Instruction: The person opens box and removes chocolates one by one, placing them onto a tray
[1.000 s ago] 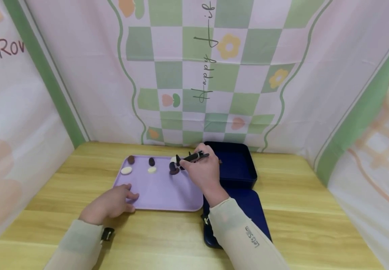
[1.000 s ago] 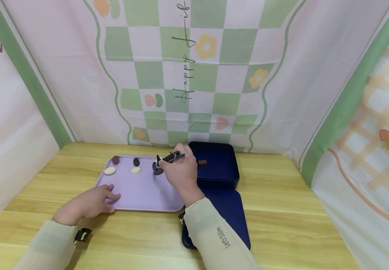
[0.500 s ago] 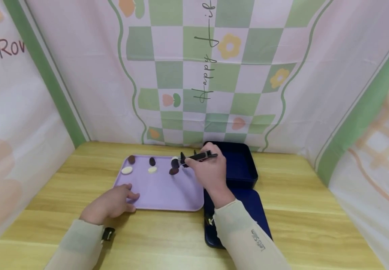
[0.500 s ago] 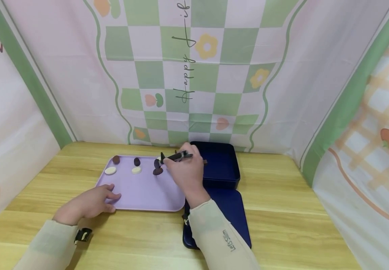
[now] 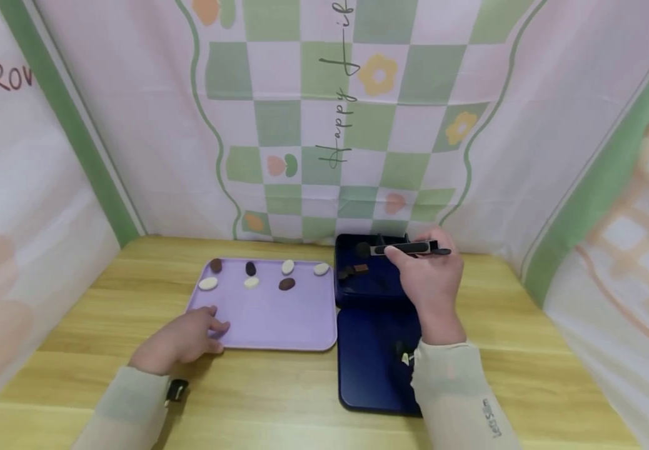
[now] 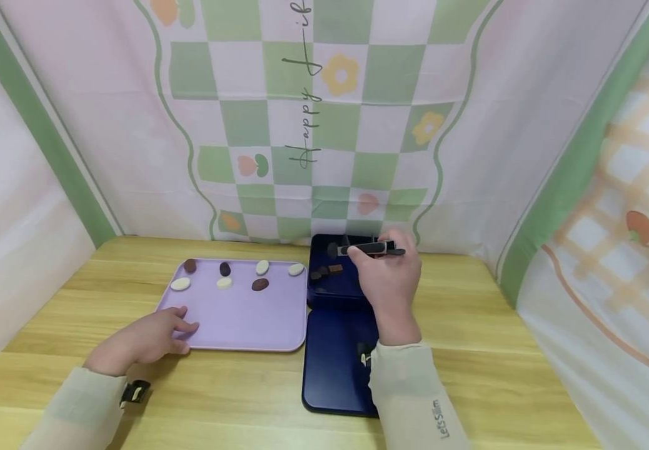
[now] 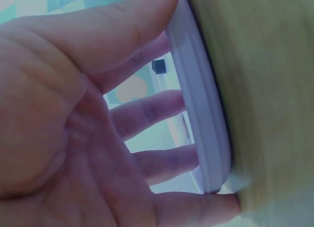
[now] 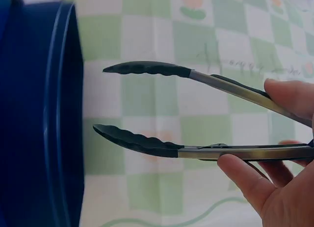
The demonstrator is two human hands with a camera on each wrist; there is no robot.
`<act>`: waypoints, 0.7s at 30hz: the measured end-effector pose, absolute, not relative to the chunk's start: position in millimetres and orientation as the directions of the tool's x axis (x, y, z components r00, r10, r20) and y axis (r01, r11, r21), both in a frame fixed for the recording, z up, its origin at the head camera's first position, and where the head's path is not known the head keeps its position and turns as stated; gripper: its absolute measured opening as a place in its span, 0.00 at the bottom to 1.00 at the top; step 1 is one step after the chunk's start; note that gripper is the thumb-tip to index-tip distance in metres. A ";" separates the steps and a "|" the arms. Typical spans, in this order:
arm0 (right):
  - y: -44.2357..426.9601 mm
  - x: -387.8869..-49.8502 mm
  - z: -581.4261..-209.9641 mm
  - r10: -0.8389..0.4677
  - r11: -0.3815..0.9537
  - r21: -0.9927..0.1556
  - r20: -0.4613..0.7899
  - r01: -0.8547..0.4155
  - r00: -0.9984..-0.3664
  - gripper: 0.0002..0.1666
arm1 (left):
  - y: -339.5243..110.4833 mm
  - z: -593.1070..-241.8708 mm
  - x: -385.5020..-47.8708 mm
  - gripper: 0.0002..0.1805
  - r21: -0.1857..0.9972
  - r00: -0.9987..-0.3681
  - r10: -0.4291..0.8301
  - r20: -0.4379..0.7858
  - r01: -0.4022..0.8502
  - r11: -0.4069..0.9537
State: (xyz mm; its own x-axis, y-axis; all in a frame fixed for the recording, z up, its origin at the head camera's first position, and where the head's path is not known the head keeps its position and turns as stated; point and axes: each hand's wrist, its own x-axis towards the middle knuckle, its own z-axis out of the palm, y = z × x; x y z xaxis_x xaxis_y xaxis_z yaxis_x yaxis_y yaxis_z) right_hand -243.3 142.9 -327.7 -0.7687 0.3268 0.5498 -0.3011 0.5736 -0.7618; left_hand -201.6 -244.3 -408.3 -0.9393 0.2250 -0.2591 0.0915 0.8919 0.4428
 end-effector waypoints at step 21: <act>148.2 -280.2 -364.6 0.203 0.604 -0.734 0.517 -0.310 -0.831 0.26 | -243.9 -399.9 -201.0 0.20 0.460 -0.931 0.216 -0.293 0.061 0.886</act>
State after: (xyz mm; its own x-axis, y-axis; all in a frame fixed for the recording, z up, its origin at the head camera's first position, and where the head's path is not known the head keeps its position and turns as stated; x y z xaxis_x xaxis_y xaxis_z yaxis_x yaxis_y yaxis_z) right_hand -280.2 148.2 -364.6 -0.8313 0.2028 0.5175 -0.3099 0.6038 -0.7344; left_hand -201.0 -243.9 -399.9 -0.9313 0.2162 -0.2931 0.0609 0.8860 0.4597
